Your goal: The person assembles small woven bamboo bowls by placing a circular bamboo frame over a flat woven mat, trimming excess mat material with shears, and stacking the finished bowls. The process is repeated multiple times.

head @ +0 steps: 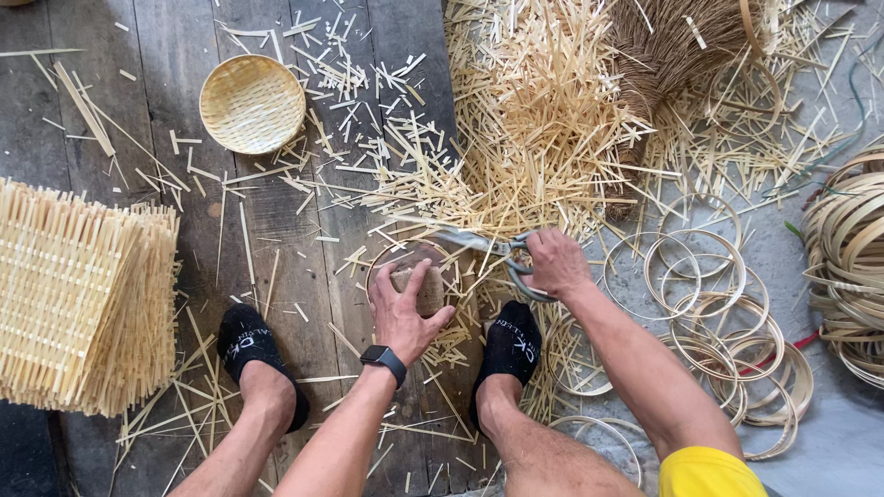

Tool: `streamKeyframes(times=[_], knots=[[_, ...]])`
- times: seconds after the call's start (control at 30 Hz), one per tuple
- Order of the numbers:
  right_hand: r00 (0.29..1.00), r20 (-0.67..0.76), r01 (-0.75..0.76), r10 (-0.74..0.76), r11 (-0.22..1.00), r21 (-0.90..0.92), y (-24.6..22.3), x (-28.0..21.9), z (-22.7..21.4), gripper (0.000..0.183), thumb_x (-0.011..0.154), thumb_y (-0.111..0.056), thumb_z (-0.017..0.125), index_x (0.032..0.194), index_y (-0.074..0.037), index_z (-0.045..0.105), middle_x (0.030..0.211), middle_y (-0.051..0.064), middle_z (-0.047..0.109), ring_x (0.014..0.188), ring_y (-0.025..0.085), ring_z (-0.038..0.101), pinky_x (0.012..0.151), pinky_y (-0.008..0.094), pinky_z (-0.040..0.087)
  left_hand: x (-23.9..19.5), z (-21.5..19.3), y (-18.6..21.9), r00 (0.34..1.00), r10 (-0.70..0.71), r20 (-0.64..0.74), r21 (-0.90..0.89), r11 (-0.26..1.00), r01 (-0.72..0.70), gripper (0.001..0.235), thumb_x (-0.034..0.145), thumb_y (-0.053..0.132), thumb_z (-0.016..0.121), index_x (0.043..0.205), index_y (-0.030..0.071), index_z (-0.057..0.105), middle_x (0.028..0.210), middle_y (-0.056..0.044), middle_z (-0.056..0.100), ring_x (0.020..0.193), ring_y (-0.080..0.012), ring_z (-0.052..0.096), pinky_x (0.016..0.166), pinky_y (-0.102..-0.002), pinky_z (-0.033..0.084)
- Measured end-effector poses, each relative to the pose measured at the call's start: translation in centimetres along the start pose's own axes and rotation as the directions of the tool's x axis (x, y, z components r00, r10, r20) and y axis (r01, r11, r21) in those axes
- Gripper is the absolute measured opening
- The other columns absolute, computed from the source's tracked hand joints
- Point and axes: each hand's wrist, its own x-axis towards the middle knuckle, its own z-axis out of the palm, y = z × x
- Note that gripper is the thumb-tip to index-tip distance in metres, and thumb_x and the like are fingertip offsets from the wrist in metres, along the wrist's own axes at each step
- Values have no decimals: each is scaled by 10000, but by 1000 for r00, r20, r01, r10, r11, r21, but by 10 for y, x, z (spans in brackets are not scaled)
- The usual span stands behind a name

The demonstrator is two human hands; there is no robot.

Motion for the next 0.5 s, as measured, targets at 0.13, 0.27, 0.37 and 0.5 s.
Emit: streamKeyframes(times=[0.13,0.27,0.37,0.5], knots=[[964,-229,107,-135,986,-128,-15,-1,4,554,598,-488,759,855,-12,643,809,139,597,706,256,583,672,356,516,4,0,6,994,83,78,83,993,-89,806,570,279,890,1323,316,606,1401,-155,389,1306,-424,415,1107,-557,390],[999,40,29,-24,992,-126,-13,5,18,178,873,-235,678,867,-68,617,781,62,590,723,185,583,670,333,524,12,-18,3,965,98,244,133,982,-134,808,522,270,904,1279,312,626,1415,-131,400,1310,-399,416,1086,-567,371],[995,100,14,-6,997,-79,1,2,25,119,911,-193,636,858,-89,615,738,59,593,667,176,586,613,336,531,18,-29,2,941,153,302,167,963,-210,796,505,243,896,1258,324,651,1423,-133,399,1313,-403,411,1129,-550,354],[978,146,-165,152,983,80,15,-8,20,215,941,-288,624,847,-95,621,757,55,603,656,187,600,618,347,535,21,-34,2,930,190,316,113,965,-235,794,502,258,910,1250,317,651,1427,-142,395,1333,-417,395,1141,-531,361]])
